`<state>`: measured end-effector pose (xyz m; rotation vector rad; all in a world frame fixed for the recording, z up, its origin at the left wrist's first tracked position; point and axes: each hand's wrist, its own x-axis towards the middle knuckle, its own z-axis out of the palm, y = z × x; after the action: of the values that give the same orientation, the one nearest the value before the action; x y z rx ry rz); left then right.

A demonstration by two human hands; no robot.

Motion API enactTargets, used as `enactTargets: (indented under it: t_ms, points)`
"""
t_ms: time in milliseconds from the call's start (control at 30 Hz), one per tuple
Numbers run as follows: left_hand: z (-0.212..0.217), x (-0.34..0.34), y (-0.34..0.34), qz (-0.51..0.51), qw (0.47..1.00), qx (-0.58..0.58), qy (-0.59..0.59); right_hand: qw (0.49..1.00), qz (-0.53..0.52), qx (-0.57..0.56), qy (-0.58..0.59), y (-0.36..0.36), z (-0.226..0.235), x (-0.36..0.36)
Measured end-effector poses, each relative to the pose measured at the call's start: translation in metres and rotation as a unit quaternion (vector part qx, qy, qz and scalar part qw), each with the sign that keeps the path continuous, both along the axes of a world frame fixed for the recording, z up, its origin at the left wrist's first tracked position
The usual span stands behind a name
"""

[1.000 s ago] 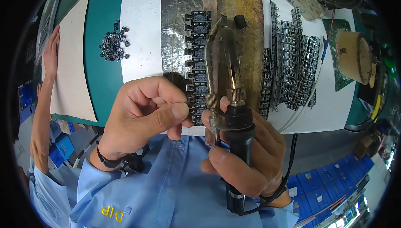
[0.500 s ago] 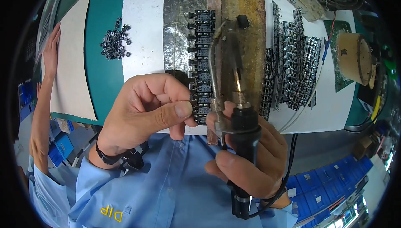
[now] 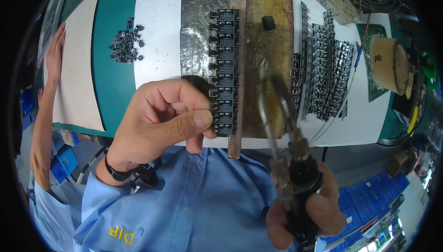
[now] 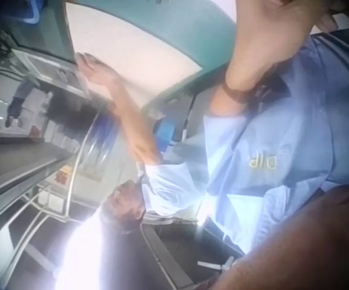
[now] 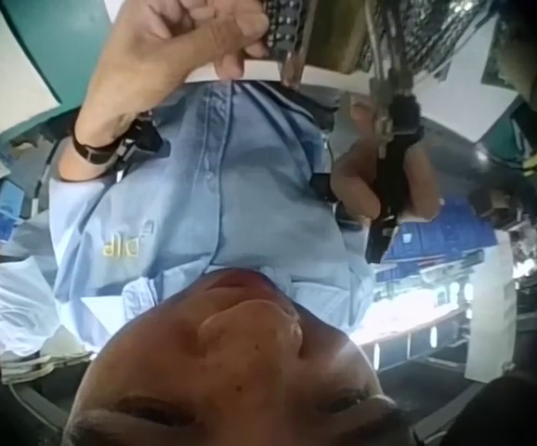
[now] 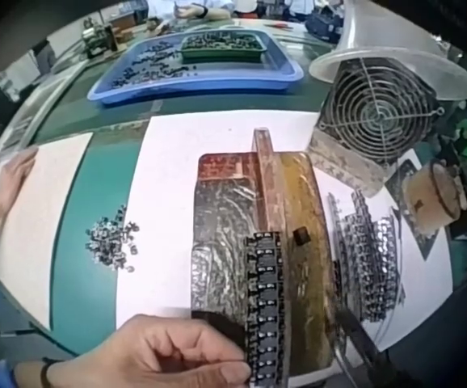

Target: Soldering small electronic components onto a component strip at a workbench.

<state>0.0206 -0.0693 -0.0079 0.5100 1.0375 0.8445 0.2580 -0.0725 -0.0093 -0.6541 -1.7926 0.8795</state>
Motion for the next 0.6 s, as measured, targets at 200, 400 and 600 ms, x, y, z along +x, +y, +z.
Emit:
enactTargets:
  t_ms: [200,400,600]
  points:
    - [0.002,0.001,0.001,0.002,1.0,-0.006,0.009,0.996,-0.062,-0.065,0.004,-0.013,0.015,-0.005]
    - [0.002,0.002,0.0,0.005,1.0,-0.006,0.018,0.996,-0.04,-0.056,-0.061,-0.013,0.019,0.001]
    - [0.002,0.003,-0.001,0.016,1.0,0.002,0.02,0.998,-0.023,-0.037,-0.045,-0.012,0.014,0.001]
